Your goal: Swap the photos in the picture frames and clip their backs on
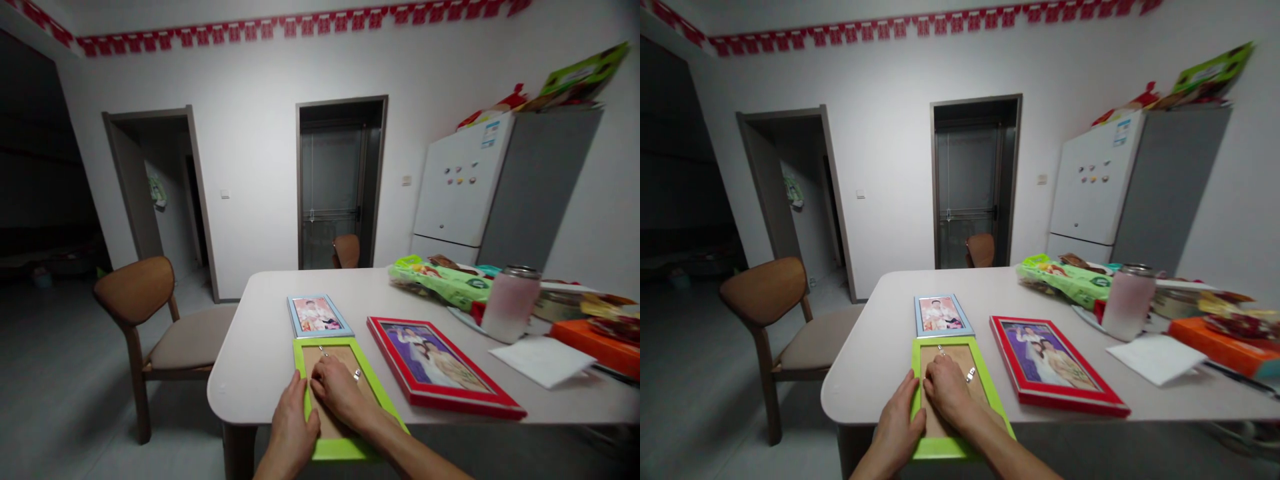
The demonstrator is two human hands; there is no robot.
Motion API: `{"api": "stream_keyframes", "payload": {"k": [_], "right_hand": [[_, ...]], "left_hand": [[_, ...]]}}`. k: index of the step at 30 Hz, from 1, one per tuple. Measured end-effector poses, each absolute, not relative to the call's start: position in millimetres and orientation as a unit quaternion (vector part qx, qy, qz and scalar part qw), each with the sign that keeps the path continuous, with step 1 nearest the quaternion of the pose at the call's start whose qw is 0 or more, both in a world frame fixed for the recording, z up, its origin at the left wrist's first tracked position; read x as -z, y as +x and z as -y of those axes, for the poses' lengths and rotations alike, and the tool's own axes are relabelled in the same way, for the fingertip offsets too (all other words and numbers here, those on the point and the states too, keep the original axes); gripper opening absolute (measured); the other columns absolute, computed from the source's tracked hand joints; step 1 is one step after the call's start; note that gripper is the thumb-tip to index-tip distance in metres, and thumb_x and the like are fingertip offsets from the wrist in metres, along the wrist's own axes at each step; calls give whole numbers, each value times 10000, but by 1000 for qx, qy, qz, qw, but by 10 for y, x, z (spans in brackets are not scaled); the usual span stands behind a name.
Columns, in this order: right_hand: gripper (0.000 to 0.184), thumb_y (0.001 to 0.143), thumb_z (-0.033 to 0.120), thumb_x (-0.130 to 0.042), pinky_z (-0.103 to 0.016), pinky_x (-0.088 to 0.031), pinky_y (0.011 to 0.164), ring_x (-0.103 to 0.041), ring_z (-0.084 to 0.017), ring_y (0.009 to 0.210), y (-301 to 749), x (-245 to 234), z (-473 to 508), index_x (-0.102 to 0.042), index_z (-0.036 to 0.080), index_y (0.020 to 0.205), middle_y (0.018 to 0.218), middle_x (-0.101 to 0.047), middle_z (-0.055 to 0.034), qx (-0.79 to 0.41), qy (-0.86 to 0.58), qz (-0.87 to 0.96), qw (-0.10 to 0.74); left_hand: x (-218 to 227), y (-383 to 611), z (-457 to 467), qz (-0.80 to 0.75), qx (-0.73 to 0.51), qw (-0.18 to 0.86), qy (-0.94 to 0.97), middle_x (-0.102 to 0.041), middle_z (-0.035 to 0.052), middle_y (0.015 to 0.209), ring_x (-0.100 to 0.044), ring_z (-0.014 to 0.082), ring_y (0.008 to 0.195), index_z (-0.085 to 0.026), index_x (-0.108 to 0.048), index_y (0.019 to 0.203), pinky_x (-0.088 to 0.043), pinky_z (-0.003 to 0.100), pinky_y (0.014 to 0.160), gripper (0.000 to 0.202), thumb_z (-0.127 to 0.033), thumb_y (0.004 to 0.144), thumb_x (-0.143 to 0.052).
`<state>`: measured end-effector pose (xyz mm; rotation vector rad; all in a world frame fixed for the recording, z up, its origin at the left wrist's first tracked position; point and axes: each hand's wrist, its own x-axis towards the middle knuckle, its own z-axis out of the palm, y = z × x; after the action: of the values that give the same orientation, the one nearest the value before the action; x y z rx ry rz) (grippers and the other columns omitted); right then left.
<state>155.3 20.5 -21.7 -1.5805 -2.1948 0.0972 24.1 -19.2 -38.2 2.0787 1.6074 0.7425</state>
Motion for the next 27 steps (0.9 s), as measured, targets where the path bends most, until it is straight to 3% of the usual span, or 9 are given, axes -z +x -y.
{"api": "stream_keyframes", "payload": {"k": [7, 14, 20, 25, 27], "right_hand": [[291, 778, 269, -363, -264, -317, 714, -490, -178, 807, 1737, 230, -523, -628, 152, 808, 834, -579, -92, -12, -653, 729, 206], [284, 759, 281, -376, -299, -317, 671, -463, -219, 869, 1774, 324, -634, -616, 245, 906, 907, -562, -80, -18, -679, 708, 194], [266, 754, 273, -389, -318, -314, 735, -475, -206, 854, 1687, 233, -542, -642, 268, 838, 879, -569, -60, -24, -645, 737, 201], [390, 712, 220, -426, -289, -328, 816, -477, -183, 926, 1844, 49, -285, -525, 218, 1089, 993, -556, -71, -59, -597, 770, 219], [419, 675, 208, -464, -273, -309, 870, -449, -172, 1004, 1996, -23, -94, -524, 225, 1090, 1103, -502, -62, -121, -544, 802, 215]], "left_hand": [[420, 231, 182, -572, -266, 202, 749, -325, 102, 1313, -309, 167, 1190, -53, -373, 1202, -217, 234, 994, 570, -172, 647, -425], [354, 243, 181, -572, -255, 201, 753, -327, 114, 1311, -320, 168, 1184, -45, -384, 1192, -219, 226, 989, 565, -169, 642, -425], [349, 261, 193, -580, -253, 203, 747, -325, 102, 1314, -314, 162, 1187, -64, -383, 1196, -215, 219, 985, 569, -165, 638, -432], [328, 253, 195, -583, -255, 211, 742, -326, 110, 1312, -313, 162, 1188, -48, -376, 1197, -218, 214, 982, 573, -163, 639, -432], [330, 251, 197, -580, -262, 217, 740, -327, 107, 1312, -311, 164, 1188, -52, -376, 1198, -217, 219, 983, 574, -166, 638, -432]]}}
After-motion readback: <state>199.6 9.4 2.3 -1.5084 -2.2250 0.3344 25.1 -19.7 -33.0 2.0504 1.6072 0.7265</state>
